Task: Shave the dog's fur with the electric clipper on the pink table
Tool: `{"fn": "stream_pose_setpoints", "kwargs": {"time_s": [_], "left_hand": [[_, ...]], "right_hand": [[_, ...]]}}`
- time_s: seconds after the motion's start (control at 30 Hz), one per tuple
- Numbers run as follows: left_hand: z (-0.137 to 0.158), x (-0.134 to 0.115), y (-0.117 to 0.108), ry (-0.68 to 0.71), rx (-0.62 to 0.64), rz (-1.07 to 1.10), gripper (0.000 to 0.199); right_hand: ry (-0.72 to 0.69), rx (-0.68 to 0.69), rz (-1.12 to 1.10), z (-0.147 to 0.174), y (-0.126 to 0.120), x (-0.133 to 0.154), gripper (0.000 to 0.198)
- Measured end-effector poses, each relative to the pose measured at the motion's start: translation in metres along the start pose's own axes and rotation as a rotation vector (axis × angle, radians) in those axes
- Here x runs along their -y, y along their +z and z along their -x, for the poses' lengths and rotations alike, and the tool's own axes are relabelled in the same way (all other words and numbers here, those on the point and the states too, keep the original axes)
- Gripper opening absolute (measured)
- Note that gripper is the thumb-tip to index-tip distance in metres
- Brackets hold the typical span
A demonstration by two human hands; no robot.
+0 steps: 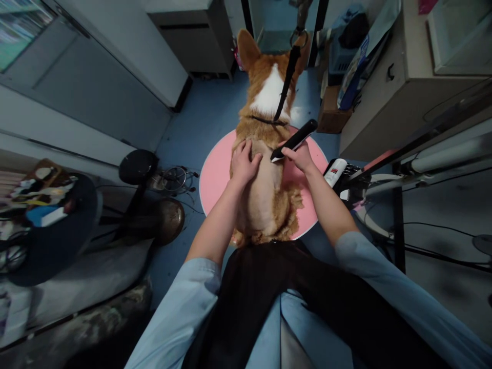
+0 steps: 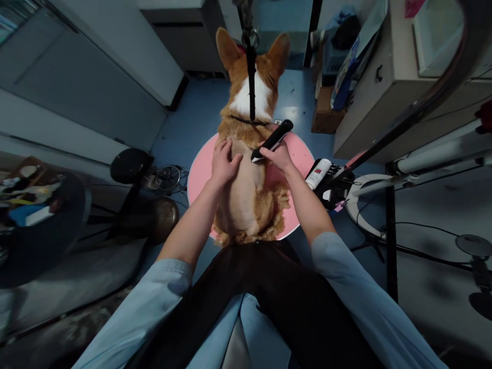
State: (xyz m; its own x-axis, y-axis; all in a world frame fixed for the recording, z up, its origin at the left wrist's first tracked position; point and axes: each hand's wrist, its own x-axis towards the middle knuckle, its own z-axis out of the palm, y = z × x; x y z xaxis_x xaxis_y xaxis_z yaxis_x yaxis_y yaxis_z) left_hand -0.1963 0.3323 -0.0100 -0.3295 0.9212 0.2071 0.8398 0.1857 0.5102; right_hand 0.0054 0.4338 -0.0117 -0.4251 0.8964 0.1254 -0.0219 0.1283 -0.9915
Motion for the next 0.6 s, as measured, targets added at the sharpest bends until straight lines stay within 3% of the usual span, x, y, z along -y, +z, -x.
{"fn": "stream_pose_setpoints", "kwargs": {"time_s": [0.17, 0.33, 0.4, 0.53, 0.6], "left_hand": [[-0.005, 0.005, 0.001, -0.02, -0.007, 0.006, 0.066], [-0.007, 0.008, 0.003, -0.03, -0.01, 0.013, 0.065], [-0.006, 0.008, 0.004, -0.024, -0.014, 0.015, 0.066], [-0.005, 0.007, 0.006, -0.008, -0.04, 0.016, 0.068], [-0.005, 0.005, 0.006, -0.015, -0.048, 0.018, 0.066]], "right_hand": [[0.033, -0.01, -0.061, 0.039, -0.003, -0.023, 0.034], [0.138, 0.02, -0.134, 0.076, -0.004, -0.039, 0.05], [0.176, 0.009, -0.145, 0.075, -0.003, -0.037, 0.052], [0.157, -0.15, -0.098, 0.049, 0.008, -0.019, 0.047], [0.128, -0.14, -0.062, 0.041, 0.015, -0.01, 0.043]]}}
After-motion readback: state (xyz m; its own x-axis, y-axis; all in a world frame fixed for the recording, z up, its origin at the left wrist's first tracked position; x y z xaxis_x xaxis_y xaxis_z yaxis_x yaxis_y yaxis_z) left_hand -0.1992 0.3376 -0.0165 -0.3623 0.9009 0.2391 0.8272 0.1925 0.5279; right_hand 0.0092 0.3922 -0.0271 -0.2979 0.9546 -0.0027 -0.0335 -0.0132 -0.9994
